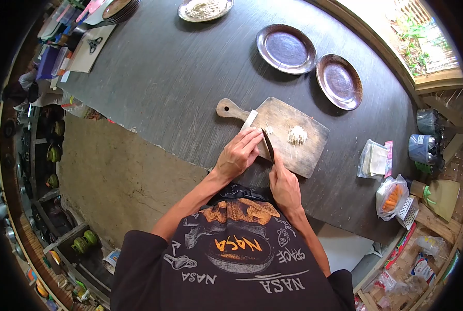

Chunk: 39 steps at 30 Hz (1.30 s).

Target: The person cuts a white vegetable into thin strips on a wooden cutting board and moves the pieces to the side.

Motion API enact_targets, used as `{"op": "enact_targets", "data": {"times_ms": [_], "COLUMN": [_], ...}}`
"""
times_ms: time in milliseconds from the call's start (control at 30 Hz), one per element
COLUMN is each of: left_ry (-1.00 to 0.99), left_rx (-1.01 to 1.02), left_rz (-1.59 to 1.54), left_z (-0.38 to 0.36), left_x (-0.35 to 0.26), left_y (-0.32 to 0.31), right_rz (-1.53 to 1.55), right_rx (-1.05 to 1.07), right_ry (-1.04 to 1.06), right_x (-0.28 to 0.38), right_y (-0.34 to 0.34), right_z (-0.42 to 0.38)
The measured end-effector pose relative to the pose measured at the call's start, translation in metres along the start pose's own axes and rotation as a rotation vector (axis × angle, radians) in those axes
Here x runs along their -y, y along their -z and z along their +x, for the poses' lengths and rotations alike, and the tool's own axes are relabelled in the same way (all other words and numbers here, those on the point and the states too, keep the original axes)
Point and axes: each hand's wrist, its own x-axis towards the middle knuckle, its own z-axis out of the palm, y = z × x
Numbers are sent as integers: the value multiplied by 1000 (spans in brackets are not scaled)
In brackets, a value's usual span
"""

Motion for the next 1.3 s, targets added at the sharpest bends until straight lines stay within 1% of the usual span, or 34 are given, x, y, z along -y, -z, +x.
{"op": "enact_targets", "data": {"times_ms": [100, 167, 267, 367, 633, 733, 800, 933, 1000, 1100, 1300], "left_ry": [7, 5, -7, -9, -6, 1, 4, 4, 7, -1, -6], "left_rx": [13, 13, -6, -9, 10, 10, 11, -5, 4, 44, 30], "left_rz": [-11, 19, 23, 19, 1, 1, 5, 7, -5, 9, 22], "left_z": [0, 1, 4, 1, 0, 0, 2, 5, 1, -2, -3], "left_x": [-3, -4, -6, -2, -1, -2, -3, -3, -5, -4, -1], "left_y": [2, 1, 4, 1, 1, 1, 1, 4, 3, 4, 1], "right_rz": [12, -47, -48, 2, 2, -8, -65, -52, -4, 44, 54], "right_rx": [58, 16, 54, 51, 20, 28, 43, 38, 98, 33, 32], "right_ry": [-66, -52, -52, -32, 21, -9, -81, -51, -86, -30, -38], "right_x": [6, 5, 1, -7, -4, 3, 9, 1, 2, -2, 4], "right_y": [2, 0, 6, 5, 1, 2, 4, 4, 9, 4, 2], "right_z": [0, -3, -10, -17, -4, 0, 1, -10, -12, -11, -1]}}
